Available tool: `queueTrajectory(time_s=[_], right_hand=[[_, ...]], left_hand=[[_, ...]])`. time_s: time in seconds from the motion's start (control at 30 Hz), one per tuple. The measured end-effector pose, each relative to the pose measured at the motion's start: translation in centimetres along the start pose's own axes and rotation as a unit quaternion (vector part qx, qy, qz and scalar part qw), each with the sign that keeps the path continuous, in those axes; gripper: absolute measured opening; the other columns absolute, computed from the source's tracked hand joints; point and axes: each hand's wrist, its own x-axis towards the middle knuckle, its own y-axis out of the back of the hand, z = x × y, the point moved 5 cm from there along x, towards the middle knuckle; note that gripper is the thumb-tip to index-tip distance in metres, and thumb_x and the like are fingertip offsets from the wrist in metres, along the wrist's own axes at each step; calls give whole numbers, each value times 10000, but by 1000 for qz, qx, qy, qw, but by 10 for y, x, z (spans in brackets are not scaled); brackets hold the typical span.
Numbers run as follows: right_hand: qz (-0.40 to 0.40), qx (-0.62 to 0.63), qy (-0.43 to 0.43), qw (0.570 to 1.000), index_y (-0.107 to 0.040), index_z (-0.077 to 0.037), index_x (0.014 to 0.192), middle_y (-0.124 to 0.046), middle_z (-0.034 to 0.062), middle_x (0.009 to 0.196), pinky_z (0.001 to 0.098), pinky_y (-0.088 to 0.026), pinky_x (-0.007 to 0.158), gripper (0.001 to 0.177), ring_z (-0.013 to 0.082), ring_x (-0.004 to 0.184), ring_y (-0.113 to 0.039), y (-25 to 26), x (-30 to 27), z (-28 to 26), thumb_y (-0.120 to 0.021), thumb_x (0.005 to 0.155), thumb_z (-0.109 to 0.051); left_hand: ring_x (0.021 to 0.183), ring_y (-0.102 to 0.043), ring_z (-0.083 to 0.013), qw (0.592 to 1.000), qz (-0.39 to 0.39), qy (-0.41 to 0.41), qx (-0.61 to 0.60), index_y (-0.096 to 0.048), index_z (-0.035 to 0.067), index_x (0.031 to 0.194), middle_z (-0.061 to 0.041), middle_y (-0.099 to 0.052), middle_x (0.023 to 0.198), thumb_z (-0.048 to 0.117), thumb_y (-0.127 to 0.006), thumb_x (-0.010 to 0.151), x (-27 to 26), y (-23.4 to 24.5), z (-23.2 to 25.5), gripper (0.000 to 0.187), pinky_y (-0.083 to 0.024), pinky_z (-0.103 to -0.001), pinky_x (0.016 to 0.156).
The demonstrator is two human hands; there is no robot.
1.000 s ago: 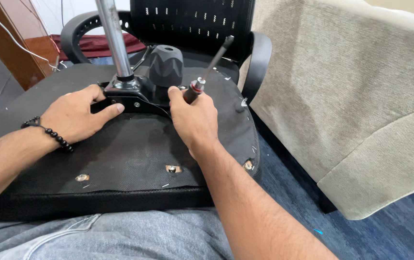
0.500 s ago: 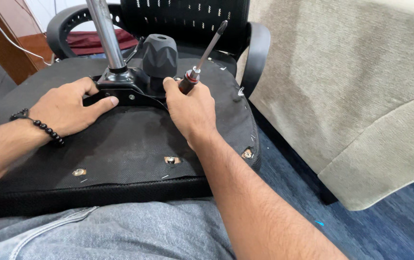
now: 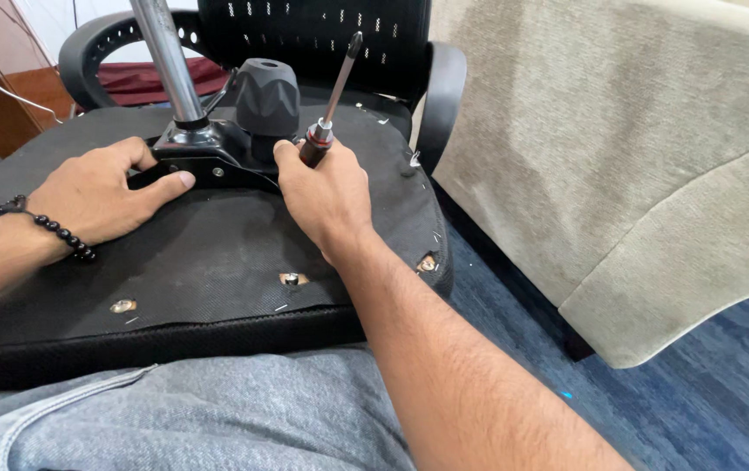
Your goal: The person uses a screwdriver to tighten screws on the underside of an office chair seat, securing the gas lift mechanism. The person then switches to a socket wrench to tighten additional bolts on the same mechanism.
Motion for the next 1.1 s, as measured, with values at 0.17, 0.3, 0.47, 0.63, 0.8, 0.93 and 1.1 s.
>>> queueTrajectory(time_s=[0.17,0.3,0.47,0.63,0.8,0.93,1.1], right_hand=[[10,-25,16,1000,-707,-58,853,-761,89,785,388,-548,804,328,241,791,-744,5,-2,-6,-607,870,-369],[12,-25,4,1000,-709,-51,855,-763,101,783,397,-551,799,341,251,789,-745,8,-8,-3,-608,865,-376],[16,-21,9,1000,-702,-48,863,-770,111,799,398,-553,807,343,266,807,-755,10,-9,-4,-611,857,-379],[34,-43,43,998,-713,-30,874,-766,140,815,406,-549,814,356,292,821,-742,8,-5,-5,-618,866,-373],[31,-39,25,998,-718,-44,883,-767,127,818,399,-550,812,361,278,819,-748,8,-2,0,-620,864,-391],[22,-30,22,999,-680,-34,854,-752,104,799,398,-551,808,432,253,804,-739,6,3,0,-591,907,-453],[24,-45,52,997,-639,-37,836,-727,89,771,394,-549,788,516,237,772,-715,4,6,1,-566,934,-538]], left_hand=[[783,-743,-336,999,31,-35,-15,-701,60,1141,-195,-720,855,656,-631,892,-1,3,5,649,-568,-452,713],[807,-743,-338,999,30,-28,-18,-724,39,1079,-191,-751,885,654,-619,911,-9,1,7,646,-568,-450,728],[841,-731,-342,998,24,-30,-46,-719,48,1089,-197,-743,909,639,-645,887,-9,4,11,628,-567,-451,766],[879,-726,-349,995,49,-59,-57,-715,52,1098,-203,-748,953,622,-649,885,-7,2,10,613,-556,-448,800],[876,-730,-353,996,32,-47,-64,-705,53,1132,-204,-752,947,612,-646,881,-3,0,10,616,-563,-460,795],[849,-752,-357,997,31,-66,-41,-693,42,1185,-214,-753,920,626,-641,863,-2,2,17,670,-582,-460,778],[852,-777,-385,998,7,-56,-33,-651,13,1261,-266,-759,914,663,-651,825,0,0,22,783,-610,-467,781]])
